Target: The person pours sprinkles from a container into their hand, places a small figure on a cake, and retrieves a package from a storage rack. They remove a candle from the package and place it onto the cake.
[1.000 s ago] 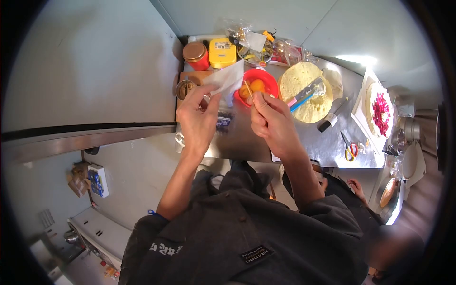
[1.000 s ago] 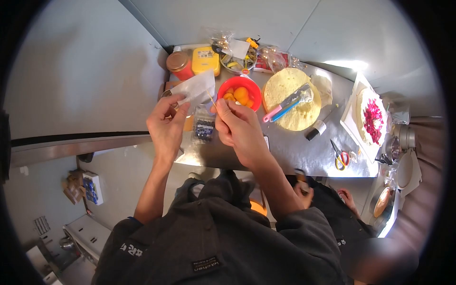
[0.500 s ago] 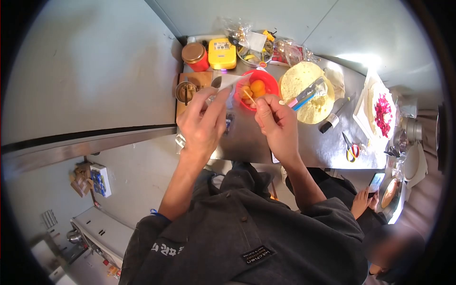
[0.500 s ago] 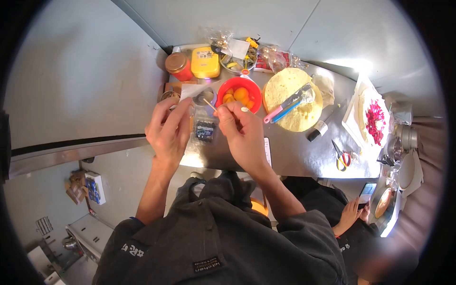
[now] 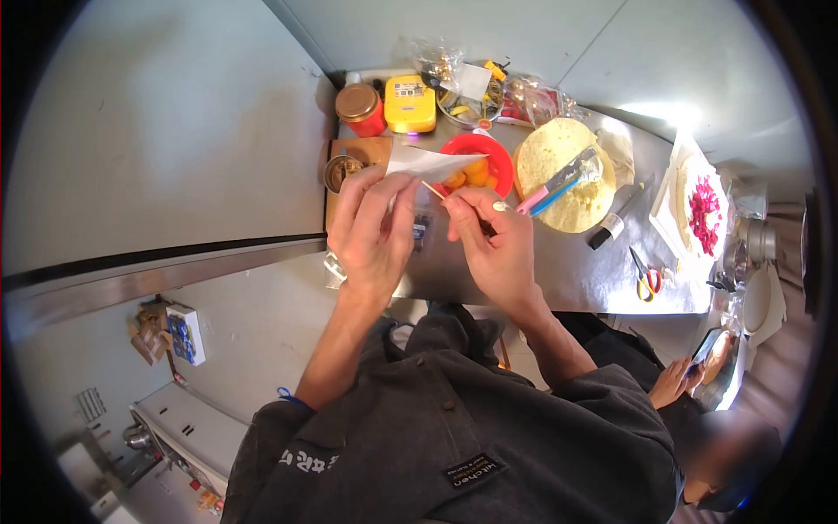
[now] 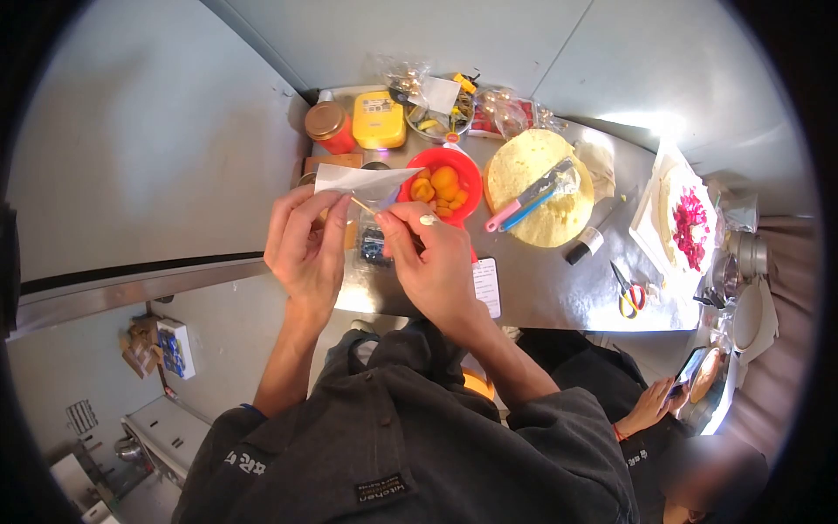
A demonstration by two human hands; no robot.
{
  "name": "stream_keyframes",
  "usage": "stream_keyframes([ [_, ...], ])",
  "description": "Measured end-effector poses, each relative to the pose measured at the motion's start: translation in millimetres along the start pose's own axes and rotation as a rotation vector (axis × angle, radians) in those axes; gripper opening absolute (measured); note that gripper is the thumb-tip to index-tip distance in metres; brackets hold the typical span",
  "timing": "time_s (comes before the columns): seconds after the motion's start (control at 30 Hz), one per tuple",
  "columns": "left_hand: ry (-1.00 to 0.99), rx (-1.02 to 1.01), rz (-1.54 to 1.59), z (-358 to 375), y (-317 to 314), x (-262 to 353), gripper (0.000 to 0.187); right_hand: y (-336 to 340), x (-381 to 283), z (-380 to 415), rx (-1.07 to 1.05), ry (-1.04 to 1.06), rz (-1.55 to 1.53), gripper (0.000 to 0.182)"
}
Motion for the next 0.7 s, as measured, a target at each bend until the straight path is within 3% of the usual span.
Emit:
stream_keyframes([
  [0.23,0.367,0.048,0.228,3,-3,11,0.012,-9,-3,4,0.058,0.206,0.046,0.013],
  [0.33,0.691,0.080,0.503,6,-4,17,0.010,-7,-11,4,0.061,0.307,0.140,0.016],
  [0.47,0.791,0.081,0.568,2,2,24,0.010,-6,-21,5,0.133,0.524,0.332,0.022],
  [0.7,0.801,0.109,0.602,3,4,23,0.011,-11,-24,2,0.194,0.567,0.303,0.021],
])
Point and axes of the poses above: each hand's wrist, its own z-axis away from the middle knuckle, its own y-axis out of the back of the hand, x = y × z, the point moved 2 cm from there along -z, towards the middle knuckle
